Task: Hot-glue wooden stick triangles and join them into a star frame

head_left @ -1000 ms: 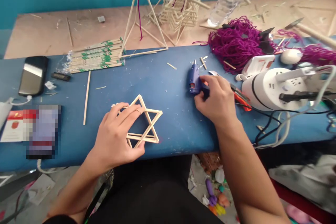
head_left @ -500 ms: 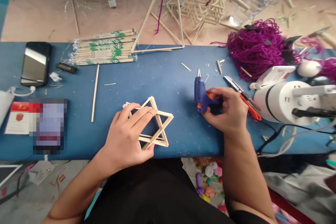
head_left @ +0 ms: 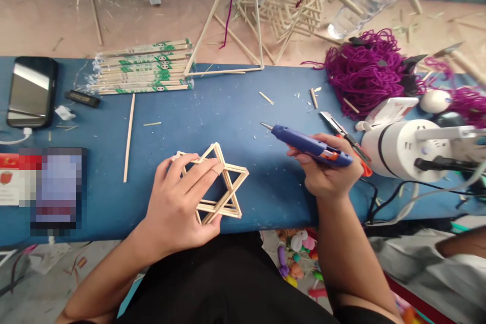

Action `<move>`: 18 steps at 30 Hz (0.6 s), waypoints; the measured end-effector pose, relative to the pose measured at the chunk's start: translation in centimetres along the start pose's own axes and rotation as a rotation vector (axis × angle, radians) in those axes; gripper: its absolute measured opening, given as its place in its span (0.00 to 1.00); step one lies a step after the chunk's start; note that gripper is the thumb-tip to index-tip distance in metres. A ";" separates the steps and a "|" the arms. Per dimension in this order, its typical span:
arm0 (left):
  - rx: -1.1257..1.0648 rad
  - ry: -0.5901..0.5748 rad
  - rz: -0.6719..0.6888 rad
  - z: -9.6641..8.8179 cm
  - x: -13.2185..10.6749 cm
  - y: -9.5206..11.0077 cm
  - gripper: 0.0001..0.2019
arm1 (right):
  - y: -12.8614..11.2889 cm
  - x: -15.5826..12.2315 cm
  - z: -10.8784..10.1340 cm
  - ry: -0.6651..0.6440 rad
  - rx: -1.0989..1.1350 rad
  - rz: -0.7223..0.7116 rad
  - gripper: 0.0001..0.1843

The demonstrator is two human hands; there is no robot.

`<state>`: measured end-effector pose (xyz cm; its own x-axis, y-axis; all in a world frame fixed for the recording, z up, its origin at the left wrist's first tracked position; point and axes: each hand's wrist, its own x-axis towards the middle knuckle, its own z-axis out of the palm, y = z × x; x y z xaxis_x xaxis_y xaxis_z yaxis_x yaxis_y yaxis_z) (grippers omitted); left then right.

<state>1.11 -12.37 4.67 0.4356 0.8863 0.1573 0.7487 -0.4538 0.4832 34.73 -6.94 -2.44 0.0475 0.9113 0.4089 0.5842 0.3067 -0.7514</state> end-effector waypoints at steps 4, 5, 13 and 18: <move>0.008 -0.014 -0.015 0.1 0.0 0.0 0.39 | -0.2 0.0 0.5 -0.001 0.243 -0.051 0.20; 0.003 -0.020 -0.017 0.1 0.0 -0.1 0.39 | -0.4 0.1 0.5 -0.016 0.266 -0.046 0.20; -0.058 0.058 0.013 0.4 -0.3 -0.3 0.42 | -3.4 1.1 1.2 -0.157 0.555 0.092 0.15; -0.115 0.152 0.050 0.2 -0.4 -0.4 0.39 | -3.8 1.0 1.6 -0.206 0.646 0.169 0.17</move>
<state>0.67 -12.58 4.24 0.3836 0.8706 0.3079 0.6623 -0.4917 0.5653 31.31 -6.79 -0.01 -0.0968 0.9748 0.2008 -0.0192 0.1999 -0.9796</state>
